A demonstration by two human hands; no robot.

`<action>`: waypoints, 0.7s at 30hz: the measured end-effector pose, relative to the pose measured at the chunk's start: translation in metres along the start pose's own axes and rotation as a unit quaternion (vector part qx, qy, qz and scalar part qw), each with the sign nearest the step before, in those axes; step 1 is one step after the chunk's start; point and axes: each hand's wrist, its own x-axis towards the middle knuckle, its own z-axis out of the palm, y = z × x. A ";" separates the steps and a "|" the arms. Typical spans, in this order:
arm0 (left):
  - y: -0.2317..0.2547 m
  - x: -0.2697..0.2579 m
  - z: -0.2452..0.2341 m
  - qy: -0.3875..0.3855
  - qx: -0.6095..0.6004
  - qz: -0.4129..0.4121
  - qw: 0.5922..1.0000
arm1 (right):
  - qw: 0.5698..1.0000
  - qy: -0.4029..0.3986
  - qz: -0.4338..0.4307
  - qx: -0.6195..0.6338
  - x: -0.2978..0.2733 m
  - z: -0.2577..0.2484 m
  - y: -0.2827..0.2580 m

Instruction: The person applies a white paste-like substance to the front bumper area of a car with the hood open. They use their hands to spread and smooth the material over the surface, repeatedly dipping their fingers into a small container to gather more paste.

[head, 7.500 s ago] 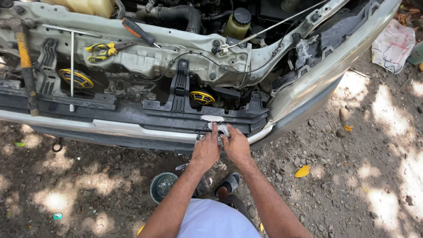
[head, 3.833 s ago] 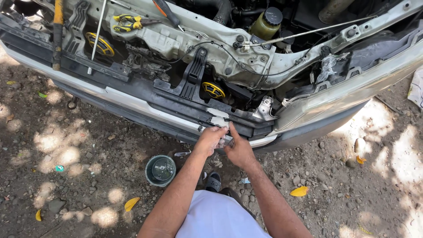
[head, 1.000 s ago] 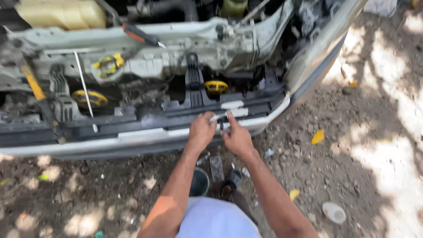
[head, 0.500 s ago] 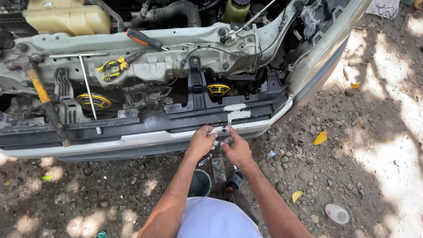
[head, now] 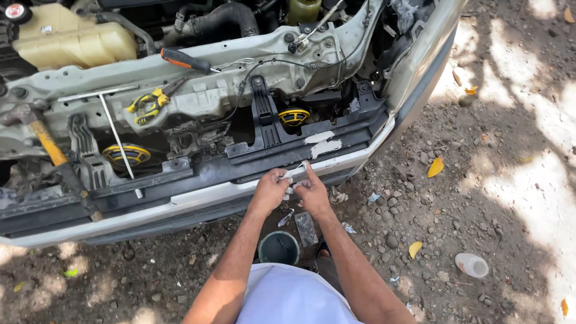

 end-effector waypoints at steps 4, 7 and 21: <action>0.009 -0.010 -0.015 -0.028 0.009 -0.004 1.000 | 0.899 0.079 -0.046 -0.428 -0.024 0.026 -0.044; 0.026 -0.028 -0.030 -0.030 0.050 -0.008 0.998 | 0.855 0.102 -0.032 -0.508 -0.033 0.041 -0.055; 0.039 -0.042 -0.051 -0.082 0.015 -0.023 0.996 | 0.726 0.035 0.048 -0.685 -0.032 0.070 -0.095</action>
